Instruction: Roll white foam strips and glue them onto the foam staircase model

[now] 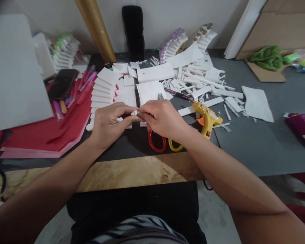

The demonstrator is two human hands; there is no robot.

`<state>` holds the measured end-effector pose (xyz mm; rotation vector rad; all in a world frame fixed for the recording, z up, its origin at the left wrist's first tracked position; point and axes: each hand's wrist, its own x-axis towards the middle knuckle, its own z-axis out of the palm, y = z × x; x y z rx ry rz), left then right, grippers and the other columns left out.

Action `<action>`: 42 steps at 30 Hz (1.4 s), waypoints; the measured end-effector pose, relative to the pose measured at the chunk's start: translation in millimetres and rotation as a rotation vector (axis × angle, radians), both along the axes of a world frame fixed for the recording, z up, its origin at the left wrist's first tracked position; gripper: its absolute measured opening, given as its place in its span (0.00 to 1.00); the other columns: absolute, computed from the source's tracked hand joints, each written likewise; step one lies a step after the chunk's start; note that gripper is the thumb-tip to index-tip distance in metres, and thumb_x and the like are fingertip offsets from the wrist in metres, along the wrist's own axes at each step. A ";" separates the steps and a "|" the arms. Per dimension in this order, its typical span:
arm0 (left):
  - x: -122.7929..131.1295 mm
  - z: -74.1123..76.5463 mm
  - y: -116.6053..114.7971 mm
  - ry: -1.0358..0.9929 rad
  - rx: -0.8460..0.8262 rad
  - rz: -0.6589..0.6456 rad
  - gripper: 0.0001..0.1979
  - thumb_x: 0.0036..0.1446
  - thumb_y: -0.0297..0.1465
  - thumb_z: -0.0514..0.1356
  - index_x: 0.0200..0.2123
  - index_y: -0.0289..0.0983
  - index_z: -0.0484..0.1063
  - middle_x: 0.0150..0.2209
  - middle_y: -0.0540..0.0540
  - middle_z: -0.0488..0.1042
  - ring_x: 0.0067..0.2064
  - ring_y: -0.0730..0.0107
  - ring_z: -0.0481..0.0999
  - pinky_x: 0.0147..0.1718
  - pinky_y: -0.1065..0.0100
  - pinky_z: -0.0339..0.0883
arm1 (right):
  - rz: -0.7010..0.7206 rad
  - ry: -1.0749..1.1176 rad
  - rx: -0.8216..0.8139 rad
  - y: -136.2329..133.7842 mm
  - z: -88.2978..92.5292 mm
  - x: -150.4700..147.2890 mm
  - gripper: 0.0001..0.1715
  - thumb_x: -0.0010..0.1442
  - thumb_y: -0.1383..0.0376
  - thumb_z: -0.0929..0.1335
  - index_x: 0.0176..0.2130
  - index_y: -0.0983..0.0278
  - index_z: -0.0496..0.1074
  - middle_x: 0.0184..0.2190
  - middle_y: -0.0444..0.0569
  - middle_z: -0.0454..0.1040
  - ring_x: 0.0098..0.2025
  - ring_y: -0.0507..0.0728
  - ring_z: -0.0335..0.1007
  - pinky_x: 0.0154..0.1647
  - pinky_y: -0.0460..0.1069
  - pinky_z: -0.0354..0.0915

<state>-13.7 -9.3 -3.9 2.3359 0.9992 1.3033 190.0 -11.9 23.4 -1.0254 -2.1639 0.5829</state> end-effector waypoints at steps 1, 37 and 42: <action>0.0 -0.2 0.8 -0.003 -0.028 -0.016 0.11 0.63 0.38 0.65 0.42 0.37 0.82 0.32 0.47 0.80 0.34 0.69 0.78 0.35 0.68 0.68 | -0.011 0.009 0.004 1.5 -0.5 1.0 0.11 0.67 0.70 0.69 0.33 0.66 0.79 0.23 0.44 0.75 0.29 0.51 0.72 0.33 0.47 0.62; 8.0 5.1 5.7 -0.545 -0.969 -0.130 0.14 0.48 0.34 0.74 0.37 0.34 0.82 0.27 0.49 0.79 0.27 0.75 0.75 0.28 0.72 0.68 | -0.199 0.326 -0.406 11.2 6.1 3.5 0.09 0.60 0.66 0.71 0.28 0.64 0.73 0.13 0.39 0.67 0.14 0.48 0.58 0.17 0.46 0.55; 8.0 1.7 6.2 -0.623 -0.949 -0.162 0.13 0.48 0.32 0.73 0.37 0.34 0.81 0.28 0.50 0.79 0.27 0.75 0.76 0.32 0.70 0.71 | -0.444 0.109 -0.111 11.7 37.4 19.9 0.15 0.64 0.64 0.70 0.25 0.64 0.74 0.13 0.41 0.67 0.15 0.48 0.58 0.23 0.49 0.58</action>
